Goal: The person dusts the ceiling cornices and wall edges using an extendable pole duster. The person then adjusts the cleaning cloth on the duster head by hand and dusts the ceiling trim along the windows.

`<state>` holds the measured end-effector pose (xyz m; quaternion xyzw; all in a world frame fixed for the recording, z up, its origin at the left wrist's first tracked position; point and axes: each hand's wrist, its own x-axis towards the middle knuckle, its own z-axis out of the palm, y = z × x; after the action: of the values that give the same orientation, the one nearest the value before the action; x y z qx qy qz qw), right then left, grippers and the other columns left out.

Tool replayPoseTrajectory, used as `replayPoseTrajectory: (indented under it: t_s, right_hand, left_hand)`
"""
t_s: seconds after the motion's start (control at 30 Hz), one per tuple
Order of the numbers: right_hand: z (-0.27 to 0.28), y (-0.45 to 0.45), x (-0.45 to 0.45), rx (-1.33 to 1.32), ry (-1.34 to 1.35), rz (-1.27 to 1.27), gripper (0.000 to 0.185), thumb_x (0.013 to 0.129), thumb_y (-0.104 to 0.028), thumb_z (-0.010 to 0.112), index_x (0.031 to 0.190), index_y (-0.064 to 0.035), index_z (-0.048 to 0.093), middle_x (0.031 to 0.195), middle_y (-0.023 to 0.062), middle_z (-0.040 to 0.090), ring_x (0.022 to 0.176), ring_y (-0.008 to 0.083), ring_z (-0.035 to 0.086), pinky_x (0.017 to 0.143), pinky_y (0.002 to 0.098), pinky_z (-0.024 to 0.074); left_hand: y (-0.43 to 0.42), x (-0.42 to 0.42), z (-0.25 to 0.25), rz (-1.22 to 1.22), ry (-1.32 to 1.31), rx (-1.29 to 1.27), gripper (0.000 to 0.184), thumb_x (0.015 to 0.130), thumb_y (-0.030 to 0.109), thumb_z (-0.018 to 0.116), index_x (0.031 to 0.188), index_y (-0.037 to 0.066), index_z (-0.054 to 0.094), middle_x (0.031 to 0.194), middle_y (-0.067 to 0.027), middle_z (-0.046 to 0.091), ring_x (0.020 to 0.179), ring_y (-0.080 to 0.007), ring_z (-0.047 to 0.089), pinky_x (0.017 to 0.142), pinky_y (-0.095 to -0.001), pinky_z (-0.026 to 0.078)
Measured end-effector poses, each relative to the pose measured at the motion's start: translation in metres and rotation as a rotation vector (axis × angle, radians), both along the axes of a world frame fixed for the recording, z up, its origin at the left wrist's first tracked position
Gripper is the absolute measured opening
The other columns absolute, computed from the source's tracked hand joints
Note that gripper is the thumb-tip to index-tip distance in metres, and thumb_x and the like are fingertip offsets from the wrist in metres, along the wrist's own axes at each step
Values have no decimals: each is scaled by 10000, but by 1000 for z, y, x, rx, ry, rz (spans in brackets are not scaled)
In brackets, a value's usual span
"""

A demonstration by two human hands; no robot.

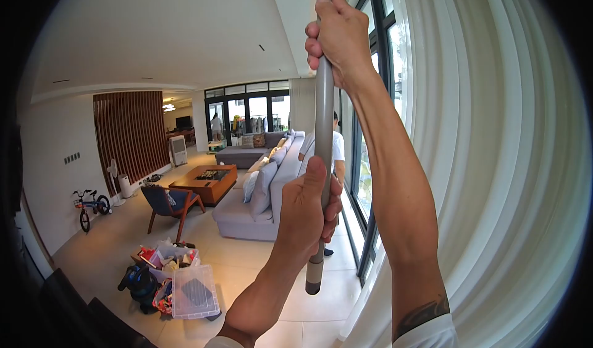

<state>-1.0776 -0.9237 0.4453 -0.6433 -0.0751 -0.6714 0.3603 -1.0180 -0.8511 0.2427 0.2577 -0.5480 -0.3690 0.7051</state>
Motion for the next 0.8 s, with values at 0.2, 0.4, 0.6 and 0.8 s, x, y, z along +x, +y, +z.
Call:
replayPoseTrajectory:
  t_s: [0.2, 0.4, 0.6, 0.8]
  right_hand:
    - [3, 2, 10, 9, 11, -44, 542, 1037, -250, 464, 1538, -110, 312, 623, 18, 460, 413, 101, 436, 322, 281, 383]
    - [-1, -10, 16, 11, 20, -21, 558, 1043, -233, 440, 1564, -136, 264, 605, 15, 448, 389, 98, 401, 312, 282, 375]
    - [-1, -25, 21, 2, 35, -32, 558, 1037, -268, 462, 1548, -114, 298, 647, 39, 483, 413, 112, 450, 327, 282, 399]
    - [69, -42, 12, 30, -182, -12, 571, 1033, -348, 476, 1510, -67, 338, 853, 117, 557, 562, 175, 580, 416, 317, 497]
  left_hand:
    - [-14, 12, 7, 5, 7, 65, 585, 999, 597, 441, 785, 57, 517, 521, 14, 418, 345, -74, 359, 303, -252, 264]
    - [-32, 21, 0, -8, 14, 50, 608, 974, 624, 463, 814, 40, 519, 530, 1, 427, 350, -79, 383, 303, -248, 299]
    - [-42, 30, -4, -27, 19, 57, 611, 964, 629, 475, 826, 36, 529, 536, -6, 440, 354, -82, 388, 306, -252, 307]
    - [-46, 31, -8, -69, 32, 90, 586, 967, 613, 484, 825, 46, 523, 550, 7, 440, 381, -66, 376, 333, -239, 277]
